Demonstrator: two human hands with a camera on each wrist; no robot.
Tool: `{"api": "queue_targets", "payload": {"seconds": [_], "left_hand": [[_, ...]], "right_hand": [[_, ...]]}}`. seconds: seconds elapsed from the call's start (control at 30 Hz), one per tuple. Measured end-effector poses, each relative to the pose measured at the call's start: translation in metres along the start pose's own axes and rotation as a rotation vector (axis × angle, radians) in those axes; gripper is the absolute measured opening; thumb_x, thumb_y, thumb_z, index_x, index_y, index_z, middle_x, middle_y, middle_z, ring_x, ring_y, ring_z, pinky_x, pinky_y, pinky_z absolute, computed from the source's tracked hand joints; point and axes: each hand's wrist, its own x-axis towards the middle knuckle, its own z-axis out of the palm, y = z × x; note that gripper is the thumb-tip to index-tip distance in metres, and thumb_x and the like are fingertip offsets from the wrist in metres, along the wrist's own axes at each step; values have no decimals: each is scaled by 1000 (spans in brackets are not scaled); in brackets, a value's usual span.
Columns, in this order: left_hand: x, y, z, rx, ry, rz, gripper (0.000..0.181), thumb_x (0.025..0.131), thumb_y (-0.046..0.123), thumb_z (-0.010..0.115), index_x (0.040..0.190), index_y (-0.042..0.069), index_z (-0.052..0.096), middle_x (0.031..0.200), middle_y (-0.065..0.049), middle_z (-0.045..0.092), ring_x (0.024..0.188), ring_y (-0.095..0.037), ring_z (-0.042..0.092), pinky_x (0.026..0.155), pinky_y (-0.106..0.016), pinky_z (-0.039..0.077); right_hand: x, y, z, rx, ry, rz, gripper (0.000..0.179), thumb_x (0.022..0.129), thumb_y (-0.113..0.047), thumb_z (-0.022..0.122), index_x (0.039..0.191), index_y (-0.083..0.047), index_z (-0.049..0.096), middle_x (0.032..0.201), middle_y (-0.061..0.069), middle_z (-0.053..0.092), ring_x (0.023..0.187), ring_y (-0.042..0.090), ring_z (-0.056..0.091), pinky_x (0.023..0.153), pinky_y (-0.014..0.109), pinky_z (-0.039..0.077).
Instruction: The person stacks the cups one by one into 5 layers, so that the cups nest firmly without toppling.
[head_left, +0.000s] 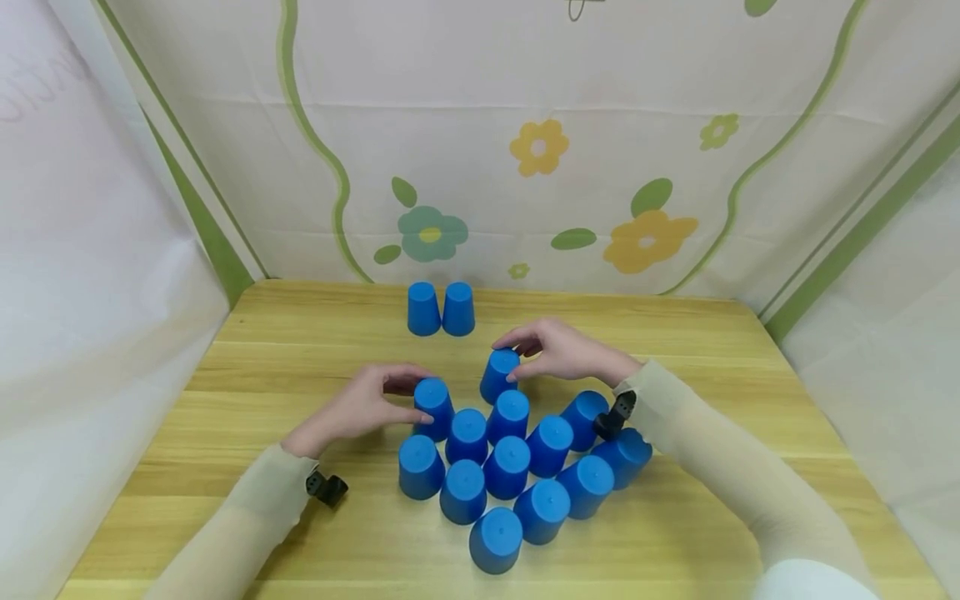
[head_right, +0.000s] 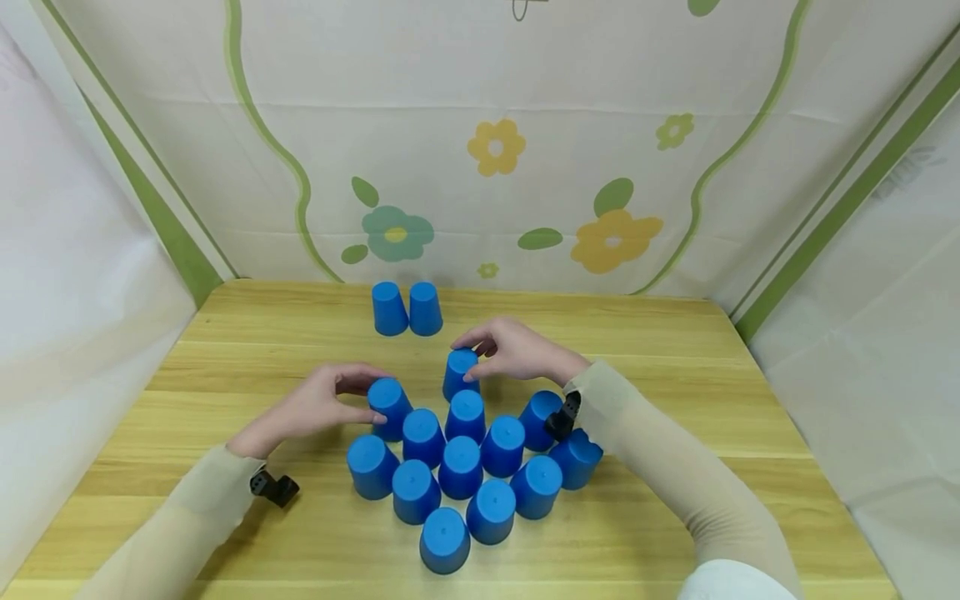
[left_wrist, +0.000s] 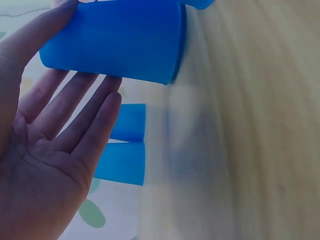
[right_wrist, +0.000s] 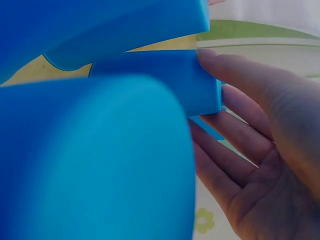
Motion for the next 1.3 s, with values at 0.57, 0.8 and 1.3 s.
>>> {"api": "queue_targets", "payload": {"seconds": [0.57, 0.8, 1.3], "left_hand": [[67, 34, -15, 92, 140, 31, 55, 82, 44, 86, 129, 22, 69, 122, 7, 68, 113, -18, 64, 98, -47, 53], [102, 46, -19, 75, 172, 140, 53, 84, 33, 87, 130, 14, 68, 119, 1, 70, 107, -18, 67, 95, -44, 54], [166, 51, -27, 169, 243, 100, 51, 84, 29, 87, 125, 8, 66, 116, -3, 69, 104, -19, 66, 94, -37, 54]], "right_hand": [[-12, 8, -2, -21, 38, 10, 46, 89, -22, 83, 131, -10, 69, 125, 0, 69, 107, 16, 68, 94, 34, 55], [-16, 8, -5, -27, 30, 16, 47, 89, -21, 83, 131, -6, 68, 124, 1, 69, 106, 17, 68, 95, 36, 55], [-18, 5, -6, -32, 29, 21, 46, 88, -21, 83, 130, -7, 69, 122, 1, 70, 104, 15, 68, 93, 35, 55]]}}
